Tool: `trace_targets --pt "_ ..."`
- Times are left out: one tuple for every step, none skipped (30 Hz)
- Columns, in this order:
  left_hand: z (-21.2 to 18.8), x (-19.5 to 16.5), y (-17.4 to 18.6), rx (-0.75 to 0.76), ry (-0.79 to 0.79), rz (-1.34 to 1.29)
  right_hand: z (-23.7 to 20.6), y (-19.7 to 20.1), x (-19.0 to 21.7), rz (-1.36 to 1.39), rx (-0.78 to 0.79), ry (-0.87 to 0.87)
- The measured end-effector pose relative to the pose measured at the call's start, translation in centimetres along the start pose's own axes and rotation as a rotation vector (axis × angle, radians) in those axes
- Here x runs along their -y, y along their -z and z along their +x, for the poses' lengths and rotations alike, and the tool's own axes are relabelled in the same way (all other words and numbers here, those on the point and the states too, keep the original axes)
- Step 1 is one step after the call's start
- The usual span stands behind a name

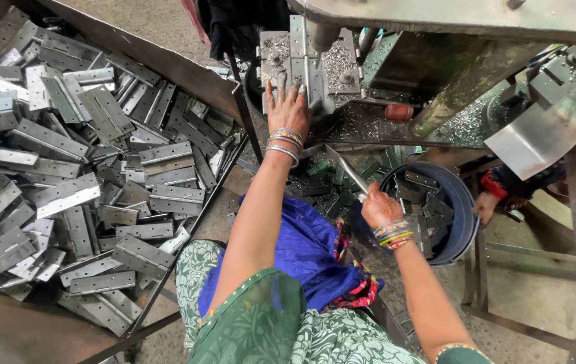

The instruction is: The person repeatedly picks metal hinge pieces from a bin, places them into a press machine, and operates the lever to process them. Processed pieces are dropped into a bucket below. The person occasionally inspects pieces and adjusts their position on the lap cloth.

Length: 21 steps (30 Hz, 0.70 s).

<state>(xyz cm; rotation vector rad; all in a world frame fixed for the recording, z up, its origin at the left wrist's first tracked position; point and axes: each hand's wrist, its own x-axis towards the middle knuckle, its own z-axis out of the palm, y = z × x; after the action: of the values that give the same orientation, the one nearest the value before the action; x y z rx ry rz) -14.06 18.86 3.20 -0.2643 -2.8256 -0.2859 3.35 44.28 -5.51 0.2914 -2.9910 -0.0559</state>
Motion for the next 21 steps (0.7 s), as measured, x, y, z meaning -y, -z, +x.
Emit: trace_targets --pt "0.3 -0.1 -0.1 0.018 0.018 -0.002 -0.1 0.2 -0.3 0.068 -0.033 -0.028" --pt "0.6 -0.2 -0.1 0.033 0.037 -0.001 -0.2 0.4 -0.3 0.139 -0.07 -0.055" --pt "0.9 -0.3 0.0 0.01 0.035 -0.005 -0.1 0.5 -0.1 0.133 0.001 -0.103" --pt "1.1 -0.4 0.0 -0.01 0.036 -0.007 0.0 0.5 0.3 0.146 0.067 -0.146" --pt "1.3 -0.5 0.1 -0.023 0.038 -0.012 0.2 0.3 0.8 0.167 0.142 -0.189" --pt "1.4 -0.5 0.2 -0.036 0.041 -0.026 0.4 0.2 1.3 0.196 0.219 -0.221" --pt "1.6 -0.6 0.2 -0.05 0.041 -0.04 0.6 -0.1 2.0 0.23 0.302 -0.254" --pt "1.6 -0.6 0.4 -0.062 0.038 -0.055 0.8 -0.4 2.6 0.264 0.383 -0.279" --pt "1.6 -0.6 0.5 -0.027 0.043 -0.053 1.0 -0.7 3.4 0.282 0.453 -0.302" --pt "1.5 -0.6 0.5 0.001 0.048 -0.049 1.1 -1.0 3.9 0.29 0.494 -0.328" --pt "1.4 -0.6 0.5 0.024 0.056 -0.036 1.2 -1.3 4.3 0.269 0.467 -0.331" --pt "1.3 -0.4 0.6 0.003 0.045 -0.006 1.1 -1.5 4.5 0.26 0.435 -0.331" --pt "0.9 -0.5 0.6 -0.006 0.031 0.011 1.1 -1.6 4.5 0.241 0.395 -0.31" --pt "0.7 -0.5 0.5 -0.015 0.014 0.022 1.0 -1.4 4.4 0.251 0.47 -0.348" --pt "0.5 -0.5 0.4 -0.039 0.003 0.015 0.8 -1.4 4.0 0.186 0.438 -0.194" --pt "0.3 -0.6 0.3 -0.071 -0.004 0.012 0.6 -1.6 3.2 0.17 0.418 -0.133" --pt "0.3 -0.5 0.2 -0.104 -0.007 0.018 0.4 -1.7 2.4 0.16 0.401 -0.102" --pt "0.4 -0.6 0.2 -0.102 0.003 0.003 0.3 -1.4 1.6 0.148 0.362 -0.098" --pt "0.6 -0.7 0.1 -0.092 0.014 -0.019 0.1 -1.1 0.8 0.131 0.319 -0.087" --pt "0.9 -0.8 0.0 -0.086 0.021 -0.042 0.1 -0.7 -0.1 0.122 0.27 -0.063" --pt "1.2 -0.9 0.0 -0.038 0.038 -0.032 0.0 -0.2 -0.6 0.137 0.211 -0.022"
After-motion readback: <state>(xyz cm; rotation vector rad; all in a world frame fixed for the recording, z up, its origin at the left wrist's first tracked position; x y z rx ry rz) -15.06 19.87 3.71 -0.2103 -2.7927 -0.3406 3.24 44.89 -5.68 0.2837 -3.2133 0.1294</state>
